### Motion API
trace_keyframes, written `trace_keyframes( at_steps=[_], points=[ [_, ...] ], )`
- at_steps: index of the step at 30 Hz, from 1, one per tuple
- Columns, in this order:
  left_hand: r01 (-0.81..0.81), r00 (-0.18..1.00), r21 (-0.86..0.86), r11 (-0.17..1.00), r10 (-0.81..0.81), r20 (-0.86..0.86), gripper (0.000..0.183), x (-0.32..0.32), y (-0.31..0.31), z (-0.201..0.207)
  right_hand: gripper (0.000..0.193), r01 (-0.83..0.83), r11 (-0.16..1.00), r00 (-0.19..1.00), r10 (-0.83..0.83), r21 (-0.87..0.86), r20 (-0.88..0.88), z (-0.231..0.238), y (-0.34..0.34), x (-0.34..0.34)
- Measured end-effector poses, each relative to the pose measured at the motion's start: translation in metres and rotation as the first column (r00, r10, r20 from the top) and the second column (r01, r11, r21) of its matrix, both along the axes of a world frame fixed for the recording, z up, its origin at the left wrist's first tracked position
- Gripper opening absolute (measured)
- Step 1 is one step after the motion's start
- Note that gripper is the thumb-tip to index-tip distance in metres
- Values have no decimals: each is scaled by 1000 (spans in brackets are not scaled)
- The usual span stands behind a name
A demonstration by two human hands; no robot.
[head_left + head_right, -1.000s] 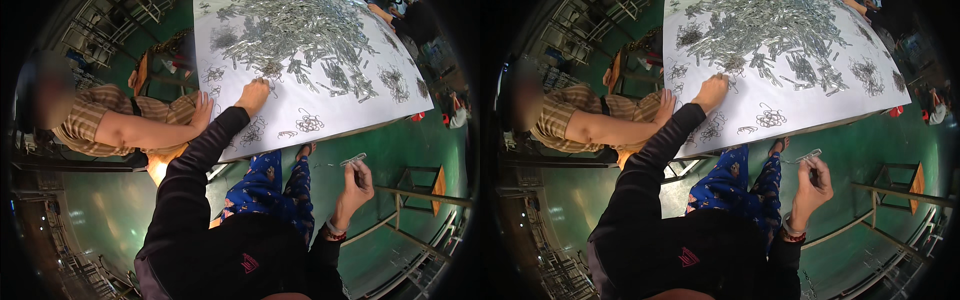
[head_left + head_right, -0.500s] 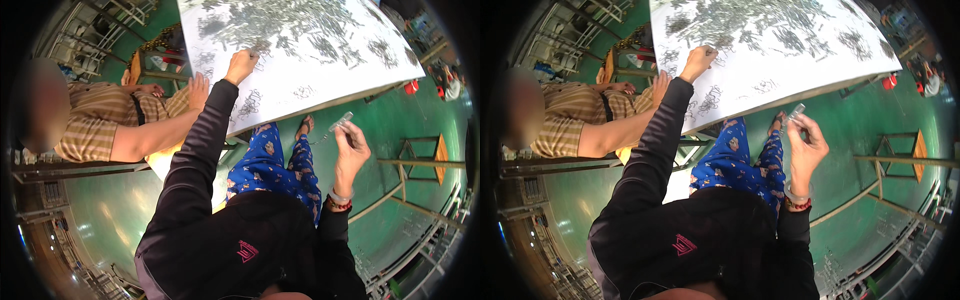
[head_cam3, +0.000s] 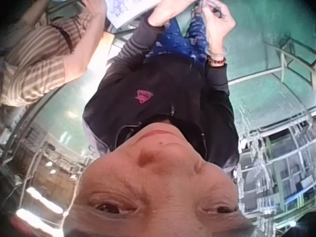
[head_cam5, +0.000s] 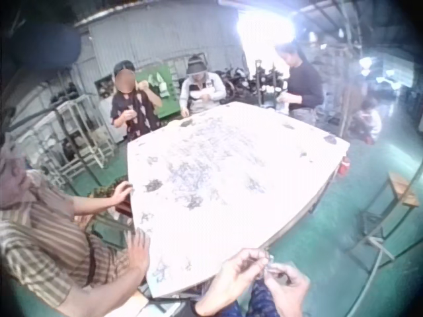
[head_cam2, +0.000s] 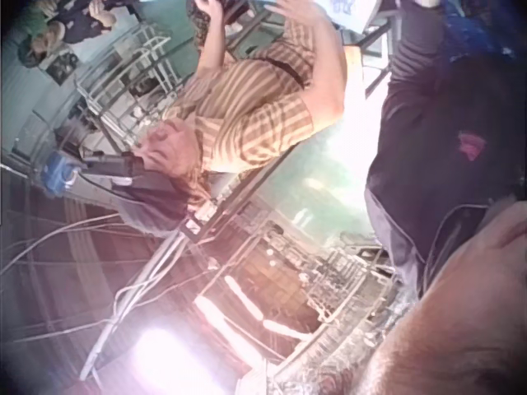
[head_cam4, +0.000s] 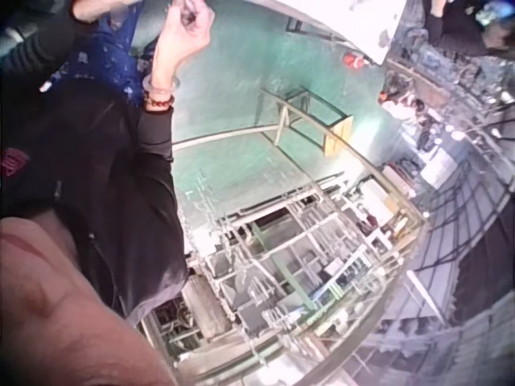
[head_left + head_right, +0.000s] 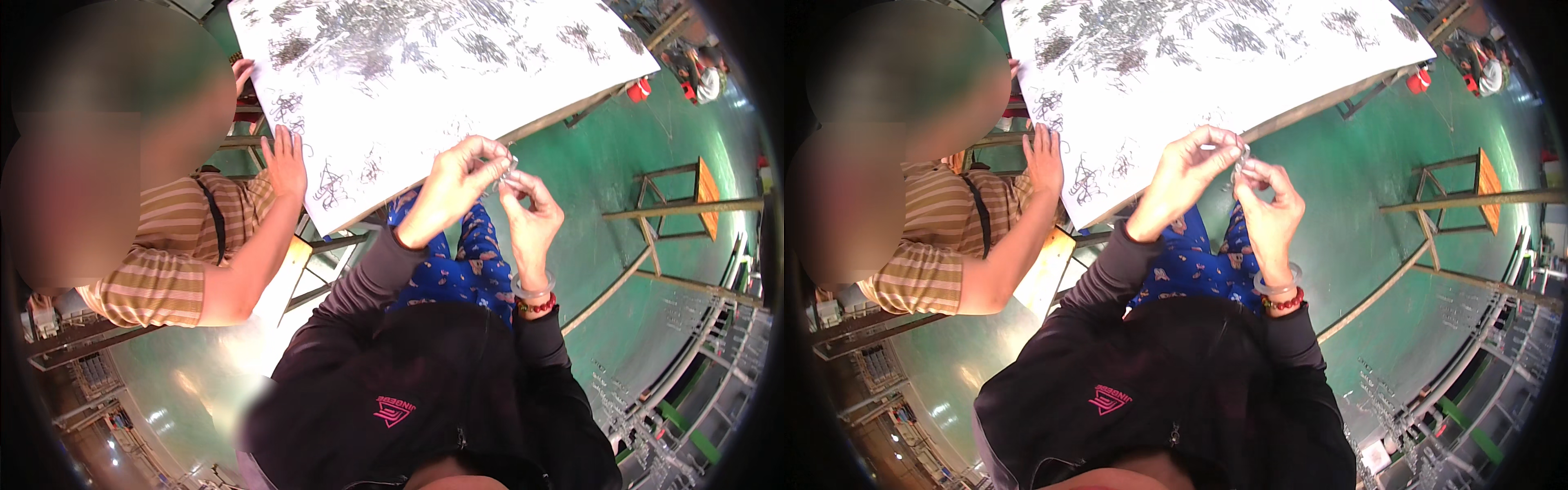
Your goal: The person attaches metal clips to a hanging rack in a workshop setting, working alongside other people at a table.
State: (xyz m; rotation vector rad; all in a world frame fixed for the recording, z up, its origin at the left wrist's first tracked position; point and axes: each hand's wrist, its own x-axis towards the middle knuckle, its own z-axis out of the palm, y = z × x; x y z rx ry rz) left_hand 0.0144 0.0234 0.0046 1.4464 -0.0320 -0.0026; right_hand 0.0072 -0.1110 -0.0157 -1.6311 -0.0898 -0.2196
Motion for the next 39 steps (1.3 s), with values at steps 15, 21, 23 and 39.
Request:
trace_keyframes(
  at_steps=[15, 21, 23, 39],
  points=[
    [8, 997, 37, 999, -11, 70, 10, -22, -25, 28, 18, -73, 810, 954, 228, -582, 197, 3, -23, 153],
    [34, 994, 65, 997, -40, 97, 11, -17, -20, 11, 29, 113, 438, 754, 547, -892, 364, -74, -1, 253],
    [26, 996, 95, 995, -34, 86, 11, -18, -19, 14, 17, 60, 424, 795, 528, -904, 300, -64, 7, 244],
    [-21, 994, 12, 1000, 20, 111, 9, -30, -23, 0, 43, -319, 839, 946, 252, -442, -204, -17, -22, 165]
  ],
)
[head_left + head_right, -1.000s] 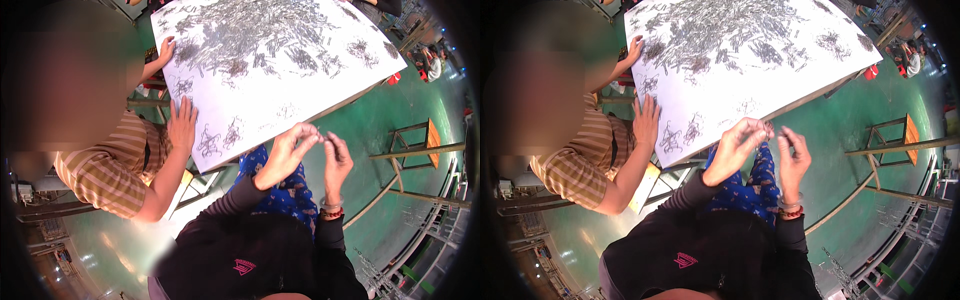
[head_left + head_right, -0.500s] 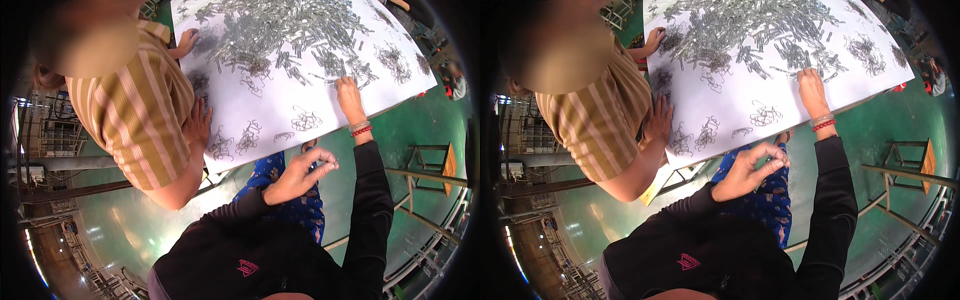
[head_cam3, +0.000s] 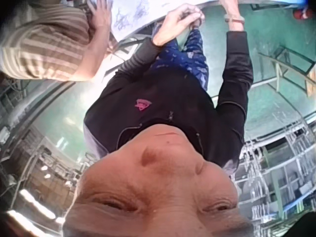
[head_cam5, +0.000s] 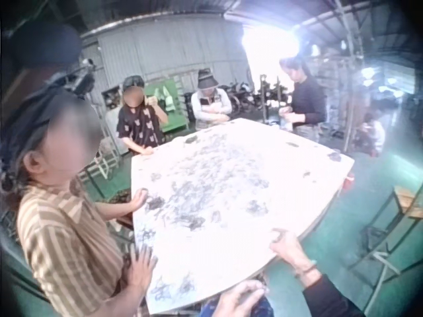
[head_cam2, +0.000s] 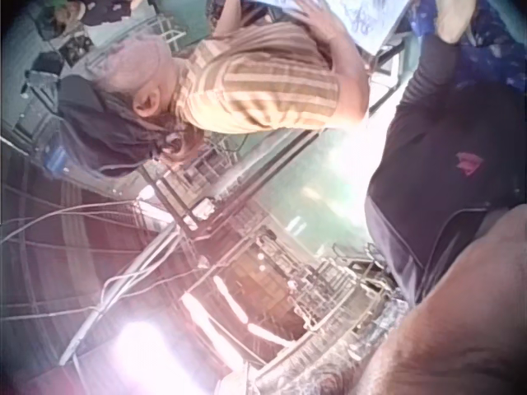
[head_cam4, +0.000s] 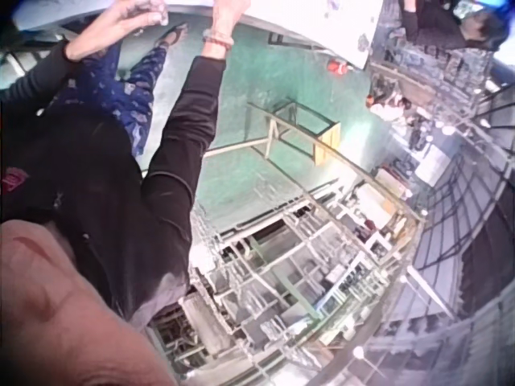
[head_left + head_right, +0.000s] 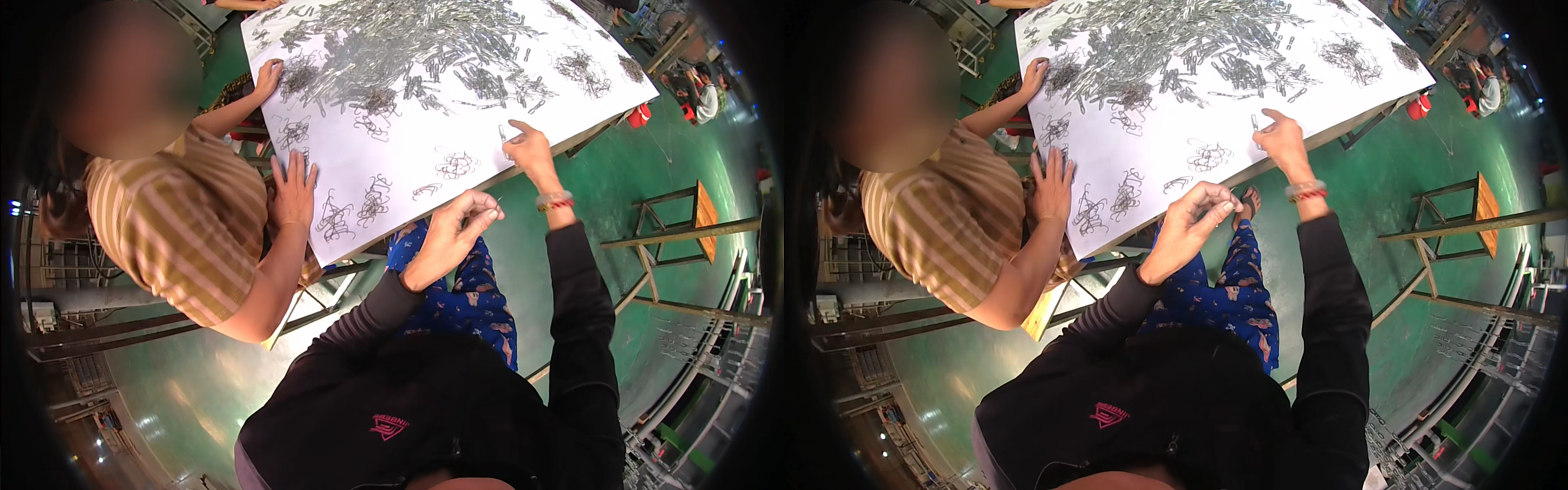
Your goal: The person attaches metal clips to a hanging rack in a workshop setting, working alongside other people at a table.
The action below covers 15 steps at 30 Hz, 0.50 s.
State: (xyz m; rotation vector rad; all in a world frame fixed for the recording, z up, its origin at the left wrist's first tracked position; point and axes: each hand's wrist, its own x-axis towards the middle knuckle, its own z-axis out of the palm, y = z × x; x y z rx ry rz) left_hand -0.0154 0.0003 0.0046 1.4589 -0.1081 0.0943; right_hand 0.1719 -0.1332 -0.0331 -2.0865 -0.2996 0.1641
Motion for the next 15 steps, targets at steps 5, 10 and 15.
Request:
trace_keyframes(
  at_steps=[5, 10, 15],
  points=[
    [25, 1000, 72, 997, -25, 3, 12, -3, -1, -4, 47, 92, 825, 964, 65, 558, -256, 45, -15, -88],
    [-28, 1000, 88, 996, 28, 6, 12, -13, 6, -19, 43, 77, 889, 991, -18, 451, -134, 61, -5, -139],
    [-43, 994, 315, 948, 9, 110, 15, -5, 5, -31, 28, 154, 867, 986, -162, 474, -23, 51, -6, -151]
  ],
)
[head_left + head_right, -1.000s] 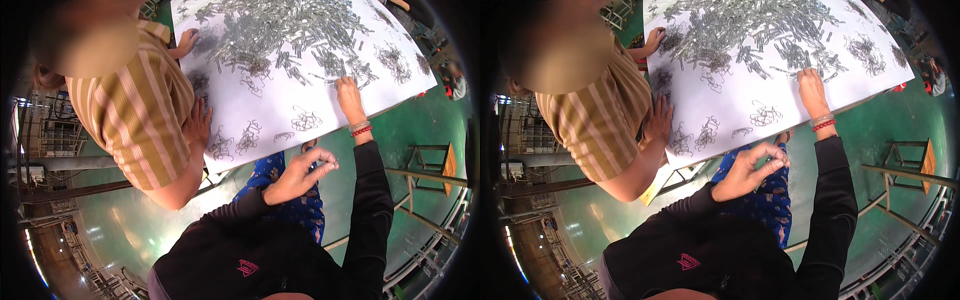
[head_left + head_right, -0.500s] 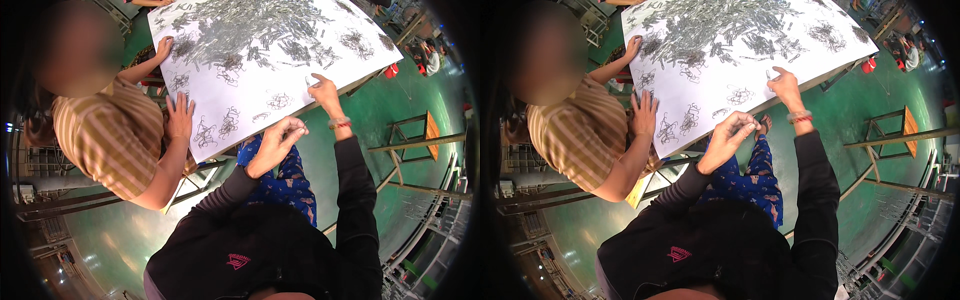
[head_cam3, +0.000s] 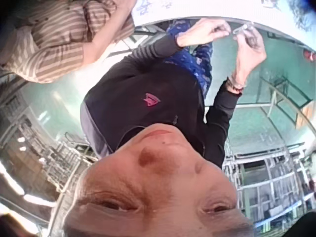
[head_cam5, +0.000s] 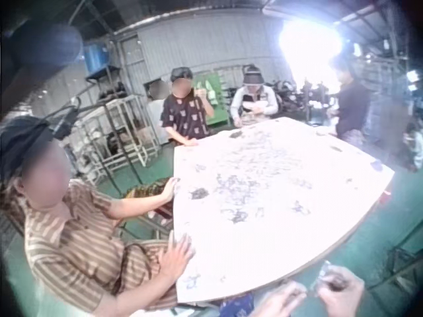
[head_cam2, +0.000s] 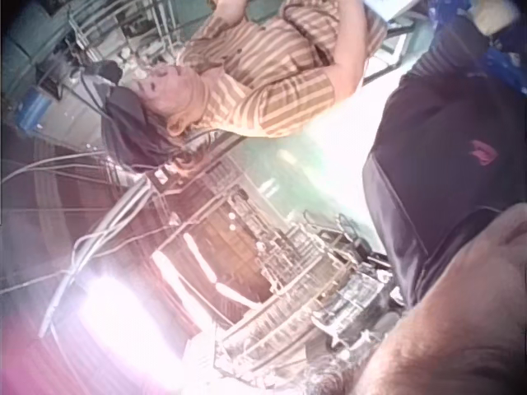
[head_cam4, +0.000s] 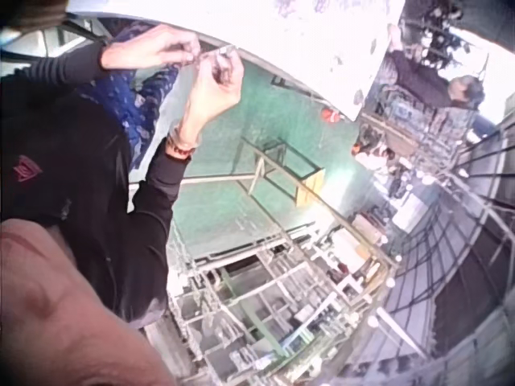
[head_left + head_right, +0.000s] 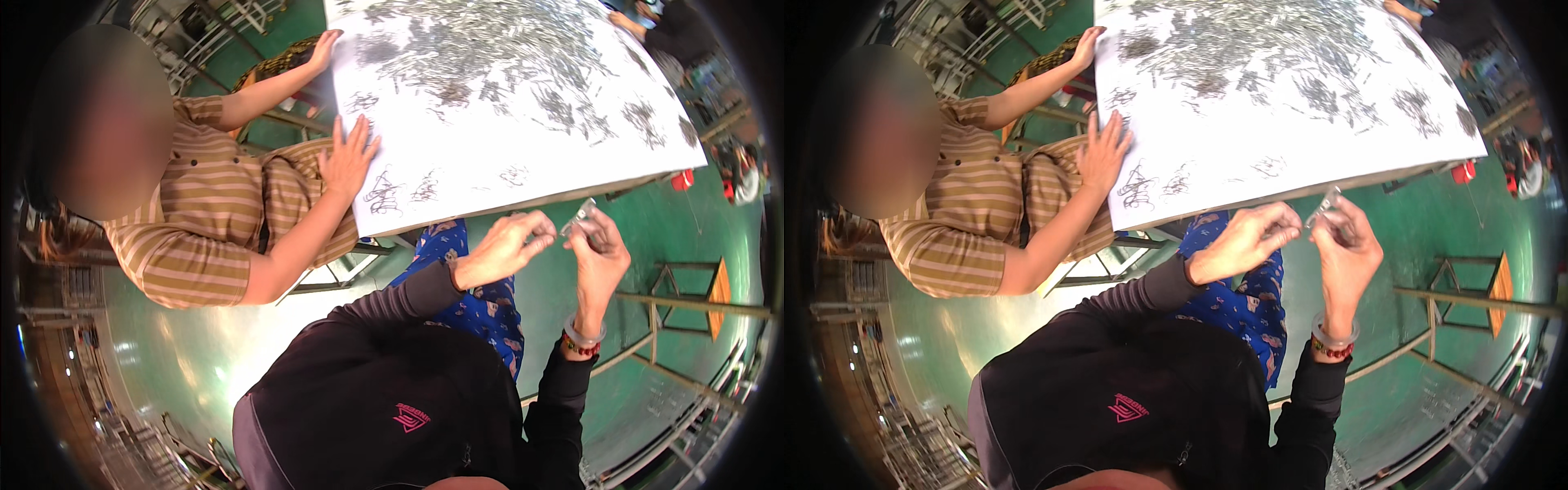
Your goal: The person attaches metal clips to a hanging rack in a workshop setting, working alongside other people at a table.
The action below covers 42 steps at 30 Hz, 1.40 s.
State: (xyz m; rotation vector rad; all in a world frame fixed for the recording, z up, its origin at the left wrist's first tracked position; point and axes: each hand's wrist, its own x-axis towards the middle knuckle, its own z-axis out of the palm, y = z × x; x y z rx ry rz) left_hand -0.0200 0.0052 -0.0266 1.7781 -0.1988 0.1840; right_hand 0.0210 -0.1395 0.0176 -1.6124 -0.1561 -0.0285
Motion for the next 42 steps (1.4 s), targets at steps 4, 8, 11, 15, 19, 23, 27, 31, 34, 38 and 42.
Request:
trace_keyframes(
  at_steps=[4, 8, 11, 15, 19, 23, 27, 31, 34, 38, 42],
  points=[
    [29, 999, 13, 1000, -28, -30, 22, -2, 15, -6, 20, 10, 999, 1000, -11, 32, 26, -9, 13, 2],
    [-283, 957, 287, 915, 249, 150, 33, 27, 62, -30, 19, 8, 999, 999, -6, -48, 48, -14, 17, 0],
    [-460, 886, 648, 607, 367, 285, 16, 76, 155, -60, 19, 7, 997, 1000, -6, -82, 15, -17, 18, -4],
    [-338, 917, 835, 434, 350, 190, 12, 99, 198, -77, 19, 11, 997, 1000, -12, -74, -11, -22, 14, -6],
    [-298, 938, 886, 356, 280, 203, 11, 93, 189, -66, 18, 8, 998, 1000, -9, -61, -16, -19, 6, -11],
    [-238, 961, 659, 713, 273, 51, 13, 81, 150, -28, 15, 33, 996, 999, -32, -81, 8, -13, 1, -16],
    [-30, 983, -184, 983, -4, -184, 14, 39, 78, 26, 15, 39, 994, 997, -33, -104, 63, -24, 7, -16],
    [95, 970, -325, 941, -161, -181, 13, 13, 17, 40, 18, 39, 995, 997, -32, -91, 77, -39, -3, -16],
    [61, 988, -240, 969, -93, -124, 13, 10, 0, 31, 19, 48, 996, 989, -37, -75, 143, -39, -4, -22],
    [-86, 993, 37, 996, 83, 88, 13, 5, -9, 23, 18, 113, 981, 975, -78, -161, 206, -30, 2, -31],
    [-131, 982, -53, 990, 137, 129, 10, -2, -18, 28, 18, 129, 964, 954, -57, -231, 295, -28, 6, -36]
  ],
)
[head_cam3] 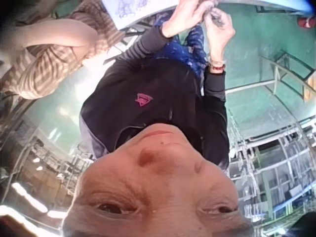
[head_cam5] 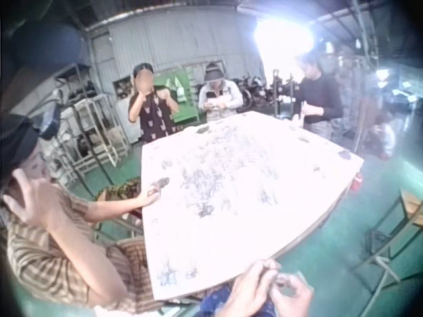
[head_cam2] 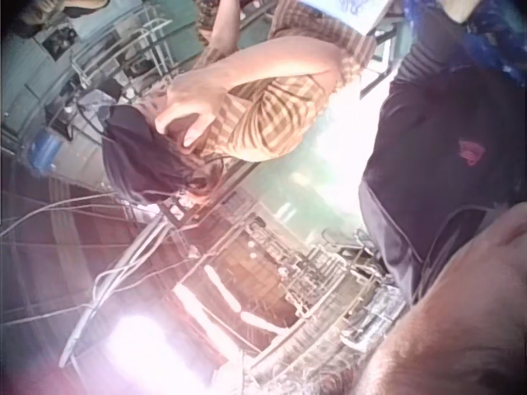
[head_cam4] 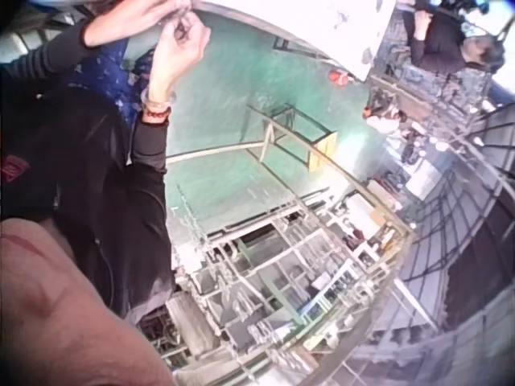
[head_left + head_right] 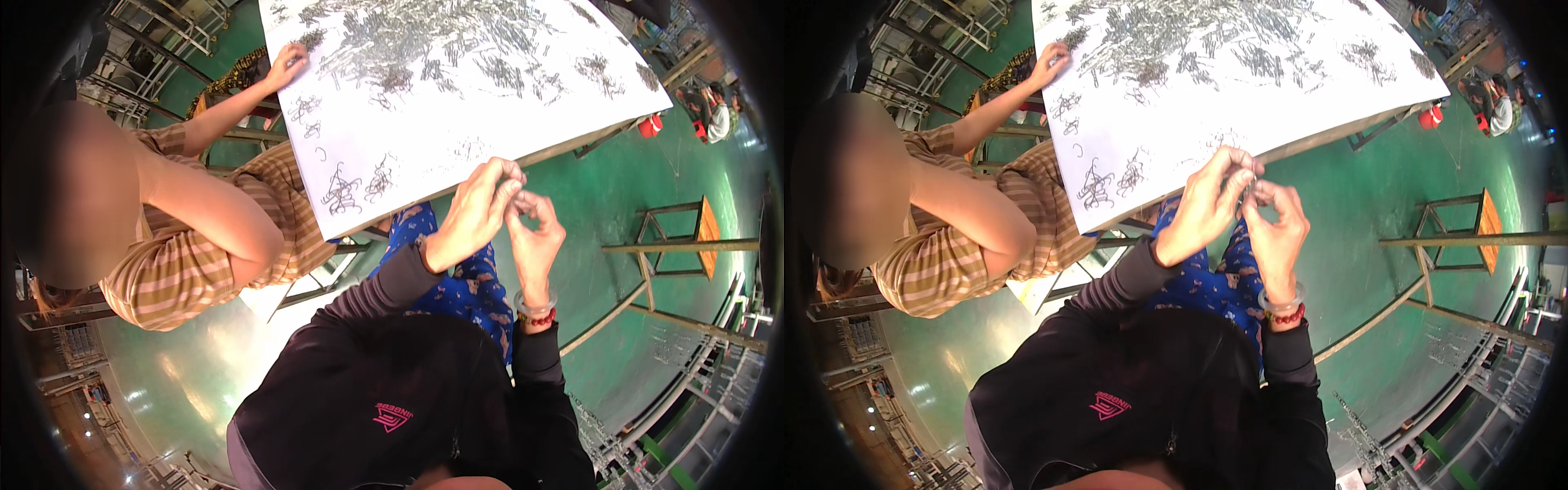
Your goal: The person attaches metal clips to a hanging rack in a workshop setting, working alongside other people at a table.
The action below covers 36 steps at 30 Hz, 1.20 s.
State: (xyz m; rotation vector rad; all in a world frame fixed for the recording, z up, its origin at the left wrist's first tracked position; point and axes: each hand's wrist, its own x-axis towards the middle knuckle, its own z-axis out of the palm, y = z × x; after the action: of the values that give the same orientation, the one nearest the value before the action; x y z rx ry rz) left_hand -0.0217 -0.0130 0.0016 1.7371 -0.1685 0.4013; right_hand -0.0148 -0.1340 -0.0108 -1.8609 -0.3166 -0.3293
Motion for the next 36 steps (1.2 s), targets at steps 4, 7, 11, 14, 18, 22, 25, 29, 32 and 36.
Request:
trace_keyframes(
  at_steps=[4, 7, 11, 14, 18, 22, 25, 29, 32, 36],
  points=[
    [-18, 996, 84, 996, 10, 92, 7, 2, 3, 1, 21, -20, 998, 999, 19, 62, 28, -11, -16, 19],
    [-65, 989, 156, 986, 44, 138, 5, 3, 0, -1, 16, 98, 994, 995, -98, 58, -5, -20, -31, 73],
    [41, 993, 119, 992, -54, 101, 6, 6, -7, -8, 18, 14, 889, 973, 92, -458, 210, -33, -12, 178],
    [83, 992, 121, 989, -94, 86, 7, 6, -13, -10, 14, 16, 772, 930, 223, -635, 294, -65, 13, 238],
    [107, 993, 166, 980, -114, 31, 8, 9, -9, -18, 7, 81, 577, 877, 346, -813, 333, -83, 41, 270],
    [88, 995, 135, 987, -94, 38, 8, 12, -3, -25, 7, -24, 693, 899, 330, -721, 287, -72, 50, 248],
    [69, 997, 116, 991, -73, 33, 6, 11, 0, -26, 12, -225, 942, 972, 233, -250, 3, -57, 35, 209],
    [3, 999, 135, 991, -10, 49, 7, 14, 1, -28, 16, -140, 885, 866, 327, 443, -379, -30, 6, 145],
    [-18, 1000, 103, 995, 19, -4, 7, 14, 2, -35, 15, -125, 885, 880, 307, 448, -362, -4, 0, 98],
    [-60, 998, 69, 996, 61, -2, 9, 7, 7, -31, 20, -122, 976, 964, 160, 179, -211, 19, 0, 56]
  ],
)
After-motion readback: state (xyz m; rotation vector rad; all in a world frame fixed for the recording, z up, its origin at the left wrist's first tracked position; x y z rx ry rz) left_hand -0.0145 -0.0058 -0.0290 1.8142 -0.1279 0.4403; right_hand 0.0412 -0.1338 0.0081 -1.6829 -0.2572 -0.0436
